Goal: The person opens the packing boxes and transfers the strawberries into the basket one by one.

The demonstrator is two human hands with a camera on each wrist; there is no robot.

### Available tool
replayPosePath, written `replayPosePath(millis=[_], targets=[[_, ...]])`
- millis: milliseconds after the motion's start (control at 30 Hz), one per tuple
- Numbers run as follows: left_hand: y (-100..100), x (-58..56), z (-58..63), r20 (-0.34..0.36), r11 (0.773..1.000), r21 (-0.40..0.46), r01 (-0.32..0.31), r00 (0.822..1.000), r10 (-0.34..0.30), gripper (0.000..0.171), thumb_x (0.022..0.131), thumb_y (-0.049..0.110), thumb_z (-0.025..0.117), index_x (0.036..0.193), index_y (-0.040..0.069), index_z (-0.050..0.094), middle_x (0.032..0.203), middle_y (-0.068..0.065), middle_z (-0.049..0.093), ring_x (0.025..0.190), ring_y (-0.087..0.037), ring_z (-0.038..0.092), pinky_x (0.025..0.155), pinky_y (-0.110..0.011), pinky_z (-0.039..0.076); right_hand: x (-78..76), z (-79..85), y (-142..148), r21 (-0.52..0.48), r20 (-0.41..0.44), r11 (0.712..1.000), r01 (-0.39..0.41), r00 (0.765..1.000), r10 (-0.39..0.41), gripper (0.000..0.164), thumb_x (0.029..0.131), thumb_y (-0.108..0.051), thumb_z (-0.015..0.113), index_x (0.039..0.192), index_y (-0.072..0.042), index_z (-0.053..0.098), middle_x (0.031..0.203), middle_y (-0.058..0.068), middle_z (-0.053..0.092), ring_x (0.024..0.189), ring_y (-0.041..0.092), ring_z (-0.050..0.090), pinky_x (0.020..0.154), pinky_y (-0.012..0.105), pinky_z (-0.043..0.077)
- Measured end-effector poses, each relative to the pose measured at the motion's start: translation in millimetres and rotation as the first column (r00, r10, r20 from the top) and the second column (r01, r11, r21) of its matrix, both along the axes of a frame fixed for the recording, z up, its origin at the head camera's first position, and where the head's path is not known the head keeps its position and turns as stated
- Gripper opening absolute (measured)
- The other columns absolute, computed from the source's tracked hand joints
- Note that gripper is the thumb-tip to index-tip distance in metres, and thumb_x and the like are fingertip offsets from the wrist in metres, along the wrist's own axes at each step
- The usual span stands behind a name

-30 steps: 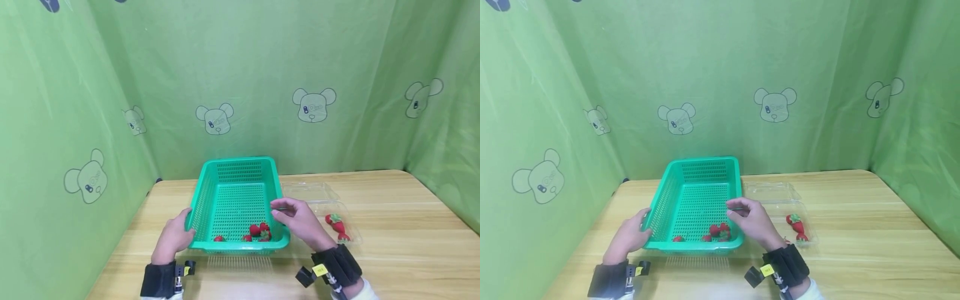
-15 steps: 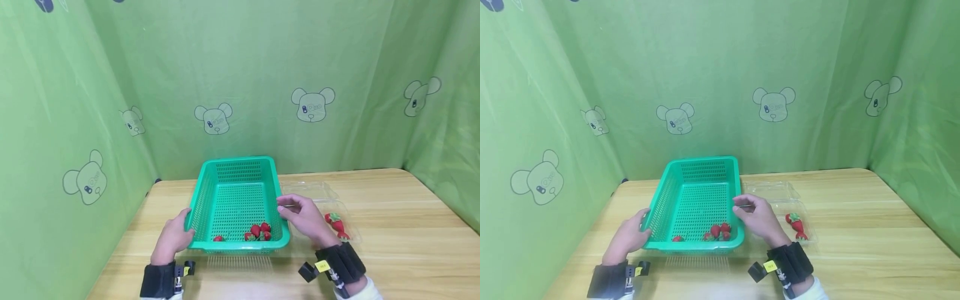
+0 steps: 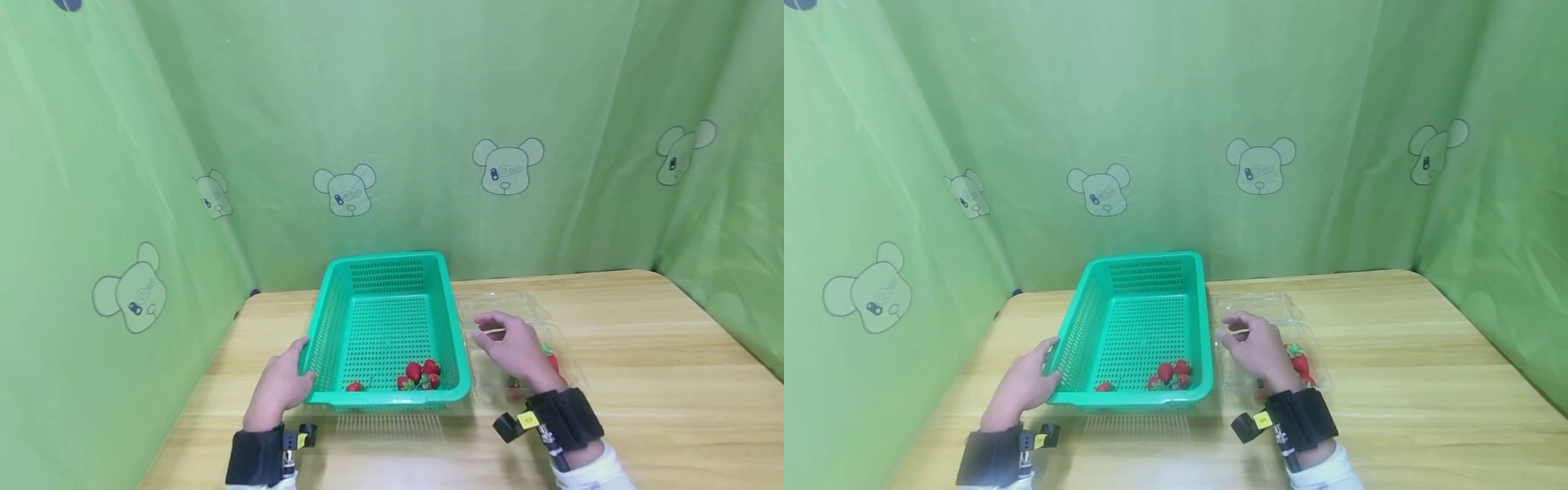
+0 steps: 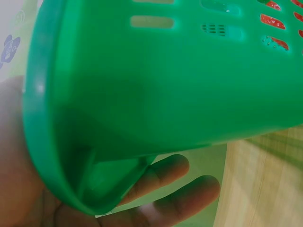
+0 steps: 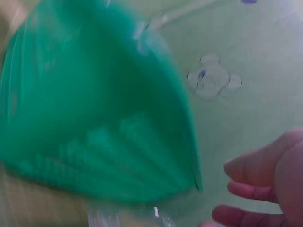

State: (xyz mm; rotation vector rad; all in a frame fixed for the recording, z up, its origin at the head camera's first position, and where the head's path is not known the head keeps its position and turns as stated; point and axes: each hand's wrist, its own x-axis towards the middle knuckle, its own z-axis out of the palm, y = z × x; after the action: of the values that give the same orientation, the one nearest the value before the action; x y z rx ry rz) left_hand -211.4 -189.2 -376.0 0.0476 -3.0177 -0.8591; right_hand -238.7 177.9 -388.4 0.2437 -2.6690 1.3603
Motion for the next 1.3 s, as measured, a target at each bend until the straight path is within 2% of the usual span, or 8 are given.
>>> replayPosePath(millis=[133,267,400,667,867,1033,1100,1300], targets=[[0.0,-0.1,0.9,0.002,1.0,0.002,0.0,1.0,0.0,0.062,0.088,0.009,0.06,0.144,0.003,0.034,0.122,-0.029,0.057,0.089,-0.032,0.055,0.076,-0.048,0.049,-1.3,0.3,15.8,0.132,0.047,0.99,0.038,0.998,-0.045,0.039,0.093,-0.024,0.058,0.123,0.0,0.056,0.122,0.03,0.057,0.103,0.042,0.058,0.081,0.054,0.051],[-0.3,-0.7,1.9,0.005,1.0,-0.003,0.005,1.0,-0.005,0.062,0.088,0.01,0.06,0.144,0.003,0.033,0.121,-0.029,0.057,0.089,-0.032,0.055,0.076,-0.049,0.049,-0.7,2.0,30.7,0.199,0.136,0.979,0.052,0.988,-0.08,0.045,0.093,-0.029,0.058,0.126,0.002,0.052,0.126,0.035,0.051,0.107,0.048,0.052,0.083,0.06,0.046],[-1.1,-1.2,2.4,-0.002,1.0,-0.007,0.005,1.0,-0.005,0.062,0.088,0.01,0.06,0.144,0.003,0.033,0.121,-0.029,0.057,0.088,-0.032,0.055,0.074,-0.047,0.049,-1.1,1.9,39.8,0.254,0.183,0.966,0.051,0.978,-0.1,0.048,0.092,-0.028,0.058,0.127,0.004,0.051,0.126,0.039,0.049,0.108,0.052,0.05,0.082,0.061,0.045],[-1.3,-1.4,1.0,-0.005,1.0,-0.003,0.004,1.0,-0.004,0.062,0.088,0.009,0.06,0.144,0.003,0.034,0.119,-0.027,0.058,0.088,-0.032,0.055,0.074,-0.047,0.049,0.7,1.7,44.4,0.298,0.245,0.954,0.026,0.964,-0.103,0.051,0.09,-0.026,0.059,0.126,0.009,0.049,0.107,0.033,0.061,0.091,0.038,0.059,0.071,0.05,0.05],[-0.8,-0.6,1.3,-0.002,1.0,-0.006,0.003,1.0,-0.003,0.062,0.087,0.009,0.06,0.144,0.003,0.034,0.118,-0.027,0.058,0.087,-0.031,0.055,0.073,-0.045,0.048,0.8,-0.5,45.6,0.301,0.28,0.953,0.021,0.954,-0.109,0.05,0.09,-0.025,0.059,0.126,0.01,0.048,0.109,0.034,0.058,0.09,0.037,0.056,0.073,0.051,0.049],[0.0,-0.4,1.9,-0.001,1.0,-0.003,0.004,1.0,-0.004,0.062,0.088,0.009,0.06,0.144,0.003,0.033,0.117,-0.027,0.059,0.086,-0.031,0.055,0.07,-0.043,0.048,0.2,-3.8,45.8,0.311,0.319,0.95,-0.029,0.945,-0.076,0.048,0.09,-0.023,0.06,0.124,0.01,0.049,0.112,0.034,0.058,0.09,0.036,0.057,0.075,0.051,0.049],[0.3,-0.5,1.8,-0.001,1.0,0.0,0.002,1.0,-0.002,0.062,0.088,0.009,0.06,0.144,0.003,0.033,0.117,-0.026,0.059,0.086,-0.031,0.055,0.07,-0.042,0.048,1.6,-4.8,45.1,0.307,0.343,0.95,-0.055,0.938,-0.057,0.045,0.09,-0.022,0.061,0.12,0.01,0.051,0.107,0.03,0.06,0.084,0.032,0.058,0.072,0.047,0.05],[0.6,-0.1,2.1,0.001,1.0,-0.002,-0.001,1.0,0.001,0.062,0.088,0.009,0.06,0.144,0.003,0.034,0.117,-0.026,0.059,0.086,-0.031,0.055,0.069,-0.042,0.048,7.1,-10.1,38.6,0.104,0.498,0.993,-0.05,0.867,-0.008,0.039,0.082,-0.007,0.066,0.114,0.008,0.05,0.088,0.02,0.06,0.064,0.026,0.064,0.058,0.038,0.054]])
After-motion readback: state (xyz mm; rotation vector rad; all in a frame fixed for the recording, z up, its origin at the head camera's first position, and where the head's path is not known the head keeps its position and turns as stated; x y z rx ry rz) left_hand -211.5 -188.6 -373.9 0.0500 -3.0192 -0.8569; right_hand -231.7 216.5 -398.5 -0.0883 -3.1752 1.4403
